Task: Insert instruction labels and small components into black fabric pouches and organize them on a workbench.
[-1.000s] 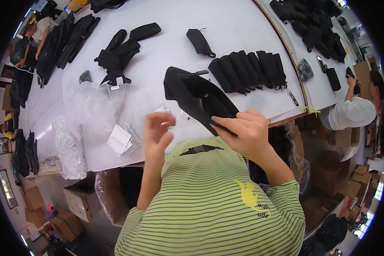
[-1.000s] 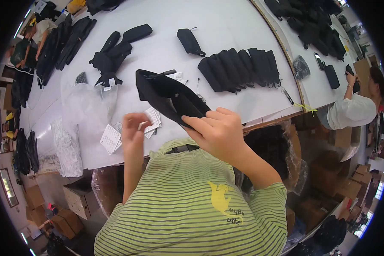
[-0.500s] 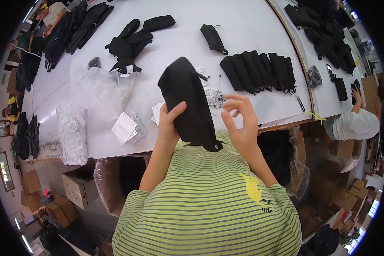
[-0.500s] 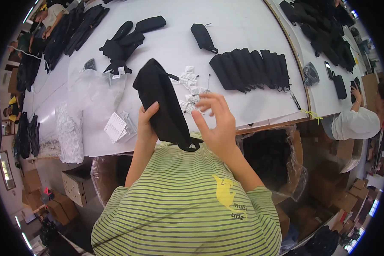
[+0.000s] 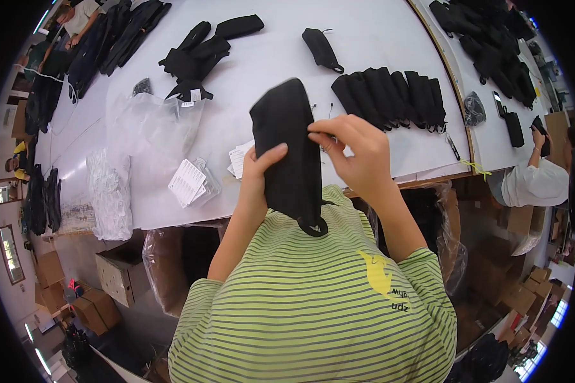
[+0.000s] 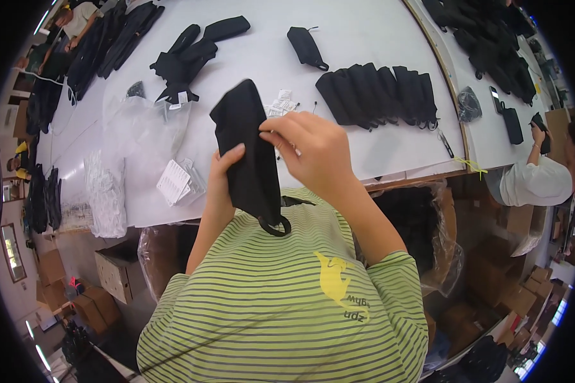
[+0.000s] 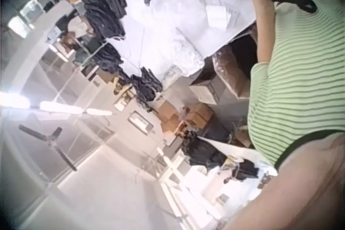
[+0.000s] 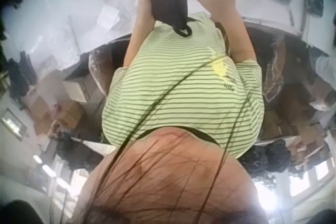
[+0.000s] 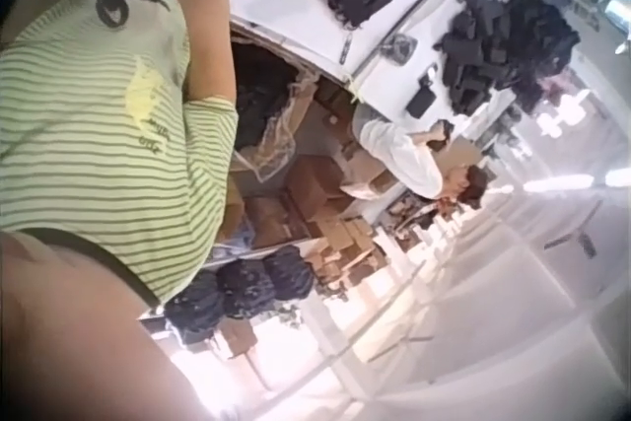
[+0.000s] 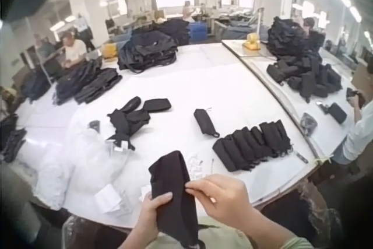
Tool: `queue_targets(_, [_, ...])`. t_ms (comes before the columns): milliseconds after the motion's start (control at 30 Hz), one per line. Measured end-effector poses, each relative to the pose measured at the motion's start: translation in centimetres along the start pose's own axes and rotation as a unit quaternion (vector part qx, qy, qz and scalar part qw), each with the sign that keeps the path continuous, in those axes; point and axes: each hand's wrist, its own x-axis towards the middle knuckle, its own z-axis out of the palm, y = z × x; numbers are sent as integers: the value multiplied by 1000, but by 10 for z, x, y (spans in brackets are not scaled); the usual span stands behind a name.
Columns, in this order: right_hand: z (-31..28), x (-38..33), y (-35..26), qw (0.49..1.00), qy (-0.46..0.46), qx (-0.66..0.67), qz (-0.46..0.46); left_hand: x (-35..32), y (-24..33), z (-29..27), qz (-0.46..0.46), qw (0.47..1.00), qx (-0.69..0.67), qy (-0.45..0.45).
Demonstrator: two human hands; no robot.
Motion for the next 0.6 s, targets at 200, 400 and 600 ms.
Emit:
queue_targets(200, [6,-25,-25,989,-82,125,18,26,6,-33,-31,969,-239,-60])
queue_targets(400, [-3,-28,-22,982,-150,103,53,30,1,-34,8,974,-227,-20])
queue_targets(600, [3,-34,-10,992,-38,-71,97,27,2,-17,67,975,-171,125])
